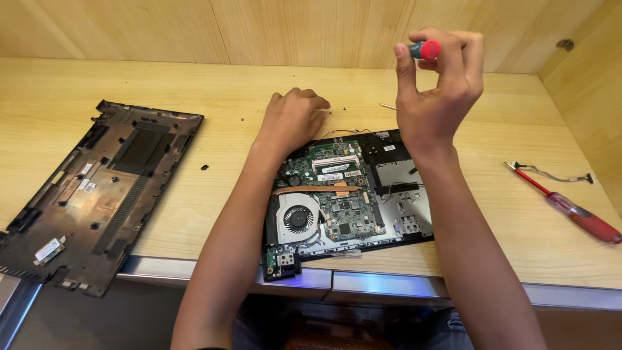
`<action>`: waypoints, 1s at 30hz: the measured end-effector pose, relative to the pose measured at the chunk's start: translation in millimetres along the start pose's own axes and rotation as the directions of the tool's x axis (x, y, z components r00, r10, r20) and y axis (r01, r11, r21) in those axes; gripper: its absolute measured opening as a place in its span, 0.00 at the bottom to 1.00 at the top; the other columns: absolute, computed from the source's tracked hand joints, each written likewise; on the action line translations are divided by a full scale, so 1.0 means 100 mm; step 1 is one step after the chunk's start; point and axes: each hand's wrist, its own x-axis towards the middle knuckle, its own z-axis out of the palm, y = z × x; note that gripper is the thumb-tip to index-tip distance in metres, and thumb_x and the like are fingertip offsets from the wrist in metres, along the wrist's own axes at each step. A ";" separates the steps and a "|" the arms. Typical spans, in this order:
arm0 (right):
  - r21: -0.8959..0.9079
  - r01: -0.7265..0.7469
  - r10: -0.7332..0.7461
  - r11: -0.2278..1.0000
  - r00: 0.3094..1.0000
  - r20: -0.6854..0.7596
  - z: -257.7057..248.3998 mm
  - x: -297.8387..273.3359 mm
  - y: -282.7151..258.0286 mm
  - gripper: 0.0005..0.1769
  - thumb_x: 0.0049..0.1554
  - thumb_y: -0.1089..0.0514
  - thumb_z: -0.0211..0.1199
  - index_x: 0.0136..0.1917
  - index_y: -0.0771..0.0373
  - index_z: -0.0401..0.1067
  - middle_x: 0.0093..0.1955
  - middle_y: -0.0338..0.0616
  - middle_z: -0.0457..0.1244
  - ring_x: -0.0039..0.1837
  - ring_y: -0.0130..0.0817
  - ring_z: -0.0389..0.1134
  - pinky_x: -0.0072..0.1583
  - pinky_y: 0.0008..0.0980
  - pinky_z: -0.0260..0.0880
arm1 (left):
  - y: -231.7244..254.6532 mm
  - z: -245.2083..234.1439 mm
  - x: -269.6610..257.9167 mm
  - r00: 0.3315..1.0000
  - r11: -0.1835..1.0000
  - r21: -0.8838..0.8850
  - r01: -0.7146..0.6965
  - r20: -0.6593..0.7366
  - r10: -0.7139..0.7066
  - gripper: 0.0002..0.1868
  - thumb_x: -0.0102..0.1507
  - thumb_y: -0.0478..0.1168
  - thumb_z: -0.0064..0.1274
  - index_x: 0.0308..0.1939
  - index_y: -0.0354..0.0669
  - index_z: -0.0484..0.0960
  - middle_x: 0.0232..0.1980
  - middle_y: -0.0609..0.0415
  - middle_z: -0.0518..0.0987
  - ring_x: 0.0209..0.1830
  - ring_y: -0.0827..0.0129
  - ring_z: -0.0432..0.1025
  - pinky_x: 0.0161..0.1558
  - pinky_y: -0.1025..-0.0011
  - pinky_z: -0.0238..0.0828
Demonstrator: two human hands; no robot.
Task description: The person uses a screwdriver to remove screws from the motherboard of a disassembled laptop. They carefully place the removed screws on the wooden table next to the laptop chassis.
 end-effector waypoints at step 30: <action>0.447 -0.396 0.358 0.802 0.918 0.172 0.21 -0.19 -0.05 0.09 0.60 0.62 0.61 0.51 0.65 0.64 0.49 0.49 0.65 0.48 0.35 0.71 0.50 0.24 0.72 | 0.24 -0.18 0.23 0.803 -0.147 -0.963 0.225 0.269 -0.532 0.12 0.62 0.48 0.50 0.44 0.47 0.80 0.40 0.63 0.76 0.32 0.80 0.69 0.34 0.78 0.59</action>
